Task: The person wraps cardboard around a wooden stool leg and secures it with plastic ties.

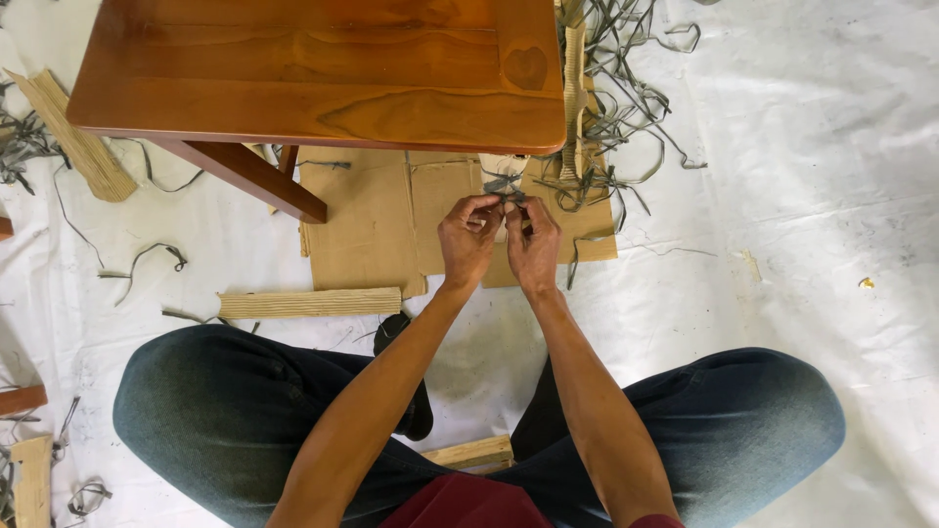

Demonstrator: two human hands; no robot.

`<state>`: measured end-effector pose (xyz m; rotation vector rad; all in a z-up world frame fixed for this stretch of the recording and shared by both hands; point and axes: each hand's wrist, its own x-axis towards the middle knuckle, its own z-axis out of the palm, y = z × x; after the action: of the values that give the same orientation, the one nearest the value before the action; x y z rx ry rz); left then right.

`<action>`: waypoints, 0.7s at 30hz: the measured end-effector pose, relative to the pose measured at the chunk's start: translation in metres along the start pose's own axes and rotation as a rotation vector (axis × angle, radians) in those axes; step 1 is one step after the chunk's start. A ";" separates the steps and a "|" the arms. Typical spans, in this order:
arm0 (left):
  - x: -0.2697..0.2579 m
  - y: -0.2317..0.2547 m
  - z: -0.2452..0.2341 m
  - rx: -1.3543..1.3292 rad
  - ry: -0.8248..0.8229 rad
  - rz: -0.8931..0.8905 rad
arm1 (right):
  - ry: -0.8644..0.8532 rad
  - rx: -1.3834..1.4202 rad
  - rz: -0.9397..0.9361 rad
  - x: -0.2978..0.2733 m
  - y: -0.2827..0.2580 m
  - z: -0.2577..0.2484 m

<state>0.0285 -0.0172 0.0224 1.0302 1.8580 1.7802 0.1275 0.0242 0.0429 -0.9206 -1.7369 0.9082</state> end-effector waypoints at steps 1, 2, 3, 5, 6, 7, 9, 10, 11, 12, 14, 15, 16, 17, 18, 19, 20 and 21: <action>0.001 0.001 -0.001 0.000 0.002 0.000 | -0.001 0.001 -0.001 0.000 0.002 0.001; 0.002 0.002 -0.002 0.036 -0.024 -0.001 | 0.003 0.005 0.039 0.000 0.004 0.002; 0.004 0.003 -0.003 0.073 -0.050 -0.001 | 0.006 0.010 0.079 0.000 0.006 0.003; 0.005 0.003 0.000 0.053 -0.050 -0.015 | 0.036 -0.005 0.106 0.001 0.004 0.004; 0.006 0.002 0.001 0.035 -0.046 -0.030 | 0.061 -0.018 0.133 0.001 0.003 0.005; 0.008 0.002 0.002 0.035 -0.046 -0.031 | 0.061 -0.018 0.133 0.001 0.007 0.005; 0.009 0.002 0.004 0.028 -0.038 -0.128 | 0.113 -0.039 0.219 0.000 0.013 0.005; 0.008 0.000 0.003 0.028 -0.036 -0.128 | 0.111 -0.038 0.217 0.000 0.013 0.004; 0.007 -0.002 0.003 0.032 -0.021 -0.105 | 0.121 0.021 0.258 0.000 0.013 0.004; 0.006 -0.003 0.004 0.035 -0.012 -0.082 | 0.136 0.077 0.299 0.001 0.014 0.002; 0.007 0.007 -0.003 0.033 -0.008 -0.023 | 0.151 0.060 0.249 0.002 -0.001 -0.005; 0.006 0.011 -0.007 0.033 -0.001 0.035 | 0.163 0.045 0.198 0.002 -0.009 -0.008; 0.006 0.023 -0.009 0.033 -0.001 0.038 | 0.164 0.046 0.196 0.003 -0.010 -0.008; 0.006 0.034 -0.011 0.116 0.049 0.118 | 0.200 -0.027 0.048 0.004 -0.011 -0.009; 0.003 0.045 -0.013 0.200 0.098 0.193 | 0.231 -0.102 -0.098 0.002 -0.012 -0.010; 0.003 0.057 -0.014 0.200 0.097 0.191 | 0.231 -0.103 -0.096 0.003 -0.016 -0.010; 0.004 0.068 -0.014 0.228 0.136 0.327 | 0.228 -0.117 -0.118 0.005 -0.021 -0.009; 0.005 0.080 -0.014 0.255 0.174 0.463 | 0.226 -0.131 -0.141 0.007 -0.025 -0.009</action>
<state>0.0354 -0.0282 0.1031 1.5494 2.1231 1.9650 0.1289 0.0205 0.0702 -0.9340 -1.6567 0.5816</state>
